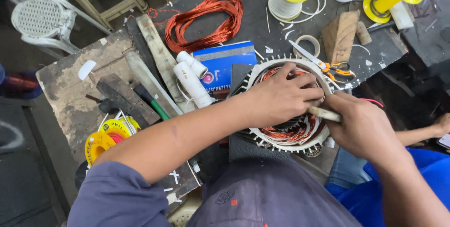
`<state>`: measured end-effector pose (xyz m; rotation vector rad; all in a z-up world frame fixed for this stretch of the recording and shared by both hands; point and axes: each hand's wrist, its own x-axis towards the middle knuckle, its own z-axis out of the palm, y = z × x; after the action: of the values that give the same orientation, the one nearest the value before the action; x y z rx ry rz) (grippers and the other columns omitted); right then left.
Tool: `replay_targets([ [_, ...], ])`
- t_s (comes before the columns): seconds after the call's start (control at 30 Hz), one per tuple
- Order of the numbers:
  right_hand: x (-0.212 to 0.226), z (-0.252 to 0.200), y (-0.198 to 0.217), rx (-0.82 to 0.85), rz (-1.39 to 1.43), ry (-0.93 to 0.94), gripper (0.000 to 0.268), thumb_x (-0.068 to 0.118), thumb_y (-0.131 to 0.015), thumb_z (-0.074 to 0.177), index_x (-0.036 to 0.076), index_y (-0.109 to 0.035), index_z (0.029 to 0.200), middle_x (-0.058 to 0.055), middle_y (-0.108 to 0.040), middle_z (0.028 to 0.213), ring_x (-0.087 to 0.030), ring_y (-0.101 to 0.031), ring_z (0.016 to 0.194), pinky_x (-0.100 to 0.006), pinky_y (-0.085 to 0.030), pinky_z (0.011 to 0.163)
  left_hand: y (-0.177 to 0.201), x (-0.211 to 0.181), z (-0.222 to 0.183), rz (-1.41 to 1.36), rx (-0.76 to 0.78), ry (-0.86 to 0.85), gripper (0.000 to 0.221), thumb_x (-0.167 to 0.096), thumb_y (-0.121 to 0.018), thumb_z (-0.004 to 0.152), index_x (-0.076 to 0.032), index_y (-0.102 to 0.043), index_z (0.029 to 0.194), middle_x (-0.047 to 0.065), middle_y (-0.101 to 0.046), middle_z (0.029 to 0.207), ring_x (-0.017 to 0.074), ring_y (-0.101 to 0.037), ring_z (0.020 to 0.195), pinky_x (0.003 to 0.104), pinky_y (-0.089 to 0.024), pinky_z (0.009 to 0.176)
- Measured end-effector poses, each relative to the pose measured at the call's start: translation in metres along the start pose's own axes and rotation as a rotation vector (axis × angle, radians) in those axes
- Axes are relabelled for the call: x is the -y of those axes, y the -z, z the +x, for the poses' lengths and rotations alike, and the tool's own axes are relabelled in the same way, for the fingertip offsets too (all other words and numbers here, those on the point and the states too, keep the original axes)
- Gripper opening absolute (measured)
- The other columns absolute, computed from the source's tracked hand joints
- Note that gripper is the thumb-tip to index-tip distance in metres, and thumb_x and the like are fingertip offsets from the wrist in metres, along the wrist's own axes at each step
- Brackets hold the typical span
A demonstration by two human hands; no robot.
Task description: Seating copper wire windings into the slots of a motor stator using a wooden tool and hands.
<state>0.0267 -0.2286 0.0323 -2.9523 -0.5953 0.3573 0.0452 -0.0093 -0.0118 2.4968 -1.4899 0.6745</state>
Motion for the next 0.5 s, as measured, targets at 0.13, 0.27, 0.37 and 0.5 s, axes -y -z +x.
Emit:
replay_targets([
  [0.13,-0.003,0.0,0.007,-0.052,0.14,0.058,0.004,0.016,-0.067,0.083,0.012,-0.067,0.085,-0.008,-0.068,0.077,-0.031,-0.063,0.072,-0.042,-0.045,0.067,0.002,-0.003,-0.004,-0.003,-0.003,0.06,0.023,-0.017,-0.058,0.09,-0.019,-0.066,0.111,0.0,-0.056,0.121,0.0234,-0.053,0.111,0.047,-0.045,0.085],
  [0.27,-0.011,-0.005,0.007,-0.172,0.271,0.075,0.008,0.016,-0.072,0.088,0.009,-0.071,0.091,-0.004,-0.065,0.077,-0.019,-0.059,0.071,-0.033,-0.044,0.07,0.011,-0.001,-0.005,-0.079,0.001,0.196,0.032,-0.009,-0.057,0.087,-0.013,-0.058,0.119,0.005,-0.058,0.118,0.0258,-0.053,0.111,0.043,-0.043,0.084],
  [0.37,-0.008,-0.01,0.006,-0.121,0.297,0.01,0.007,0.018,-0.073,0.086,0.012,-0.073,0.089,-0.002,-0.068,0.073,-0.015,-0.059,0.069,-0.031,-0.045,0.07,-0.001,-0.002,-0.005,-0.21,0.044,0.266,0.021,-0.003,-0.054,0.083,-0.012,-0.062,0.101,0.006,-0.062,0.1,0.0278,-0.059,0.097,0.043,-0.045,0.081],
  [0.5,0.005,-0.015,0.001,-0.078,0.169,0.017,0.008,0.024,-0.074,0.079,0.017,-0.074,0.082,-0.001,-0.075,0.075,-0.023,-0.069,0.067,-0.037,-0.048,0.066,0.0,-0.004,-0.004,-0.395,0.165,0.216,0.024,-0.009,-0.056,0.084,-0.013,-0.064,0.107,0.006,-0.066,0.096,0.0296,-0.062,0.088,0.046,-0.049,0.076],
])
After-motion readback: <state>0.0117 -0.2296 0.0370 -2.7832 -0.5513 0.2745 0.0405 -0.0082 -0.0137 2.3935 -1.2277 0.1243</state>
